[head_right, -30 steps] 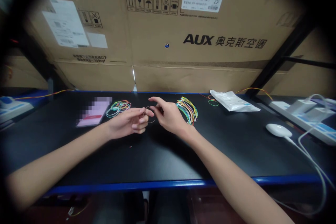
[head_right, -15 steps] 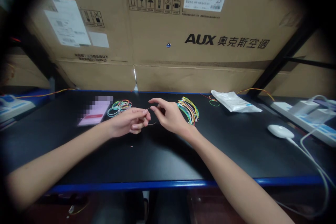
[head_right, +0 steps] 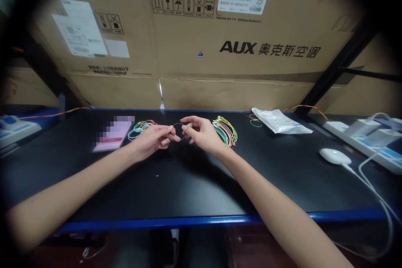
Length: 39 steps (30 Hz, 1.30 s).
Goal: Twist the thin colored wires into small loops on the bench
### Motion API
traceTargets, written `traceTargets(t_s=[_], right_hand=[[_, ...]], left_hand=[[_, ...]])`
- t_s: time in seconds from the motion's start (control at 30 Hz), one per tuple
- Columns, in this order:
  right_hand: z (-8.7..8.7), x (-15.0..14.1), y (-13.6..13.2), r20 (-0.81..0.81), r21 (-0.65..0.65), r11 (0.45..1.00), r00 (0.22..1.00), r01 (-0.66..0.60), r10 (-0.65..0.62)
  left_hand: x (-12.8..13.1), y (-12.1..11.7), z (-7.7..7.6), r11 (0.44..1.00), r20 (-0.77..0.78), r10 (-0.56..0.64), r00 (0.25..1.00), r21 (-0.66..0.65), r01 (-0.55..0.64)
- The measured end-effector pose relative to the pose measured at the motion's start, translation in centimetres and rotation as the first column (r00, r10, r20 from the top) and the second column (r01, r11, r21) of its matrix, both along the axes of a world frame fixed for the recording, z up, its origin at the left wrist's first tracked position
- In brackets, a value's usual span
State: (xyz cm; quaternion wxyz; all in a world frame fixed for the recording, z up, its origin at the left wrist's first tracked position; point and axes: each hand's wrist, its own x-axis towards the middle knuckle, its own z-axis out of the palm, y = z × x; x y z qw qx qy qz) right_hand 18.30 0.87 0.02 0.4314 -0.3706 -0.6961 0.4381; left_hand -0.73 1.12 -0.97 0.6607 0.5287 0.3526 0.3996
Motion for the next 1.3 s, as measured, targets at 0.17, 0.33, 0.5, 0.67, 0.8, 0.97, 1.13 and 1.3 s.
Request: traceTargets(t_s=[0.17,0.33,0.5,0.67,0.8,0.97,1.13,1.3], right_hand=[[-0.3,0.0,0.1,0.035,0.072,0.997,0.999,0.015,-0.017],[-0.5,-0.1,0.1,0.053,0.119,0.993,0.999,-0.02,0.014],[-0.1,0.1,0.0,0.066,0.142,0.989,0.997,0.03,-0.04],[0.4,0.4,-0.1,0.03,0.198,0.978,0.997,0.066,-0.074],[0.4,0.3,-0.1,0.012,0.191,0.979,0.997,0.071,-0.075],[0.1,0.1,-0.1,0.03,0.198,0.98,0.999,0.031,-0.037],[0.6,0.3,-0.3,0.067,0.214,0.973,0.992,0.088,-0.105],[0.9,0.4,-0.2,0.045,0.215,0.972,0.993,0.097,-0.109]], left_hand=[[0.0,-0.7,0.6,0.971,0.234,-0.181,0.955,-0.114,0.212],[0.4,-2.0,1.3,0.916,0.31,-0.333,0.89,-0.119,0.384],[0.6,-1.7,0.9,0.957,0.15,-0.277,0.949,-0.05,0.287],[0.3,-0.9,0.4,0.988,0.096,-0.157,0.983,0.012,0.156],[0.4,-1.3,0.8,0.967,0.247,-0.231,0.941,-0.05,0.25],[0.7,-1.9,1.0,0.956,0.247,-0.282,0.927,-0.012,0.294],[0.5,-1.1,0.3,0.98,0.038,-0.153,0.988,0.138,0.146],[0.2,-0.4,0.0,0.992,0.022,-0.036,0.999,0.124,0.033]])
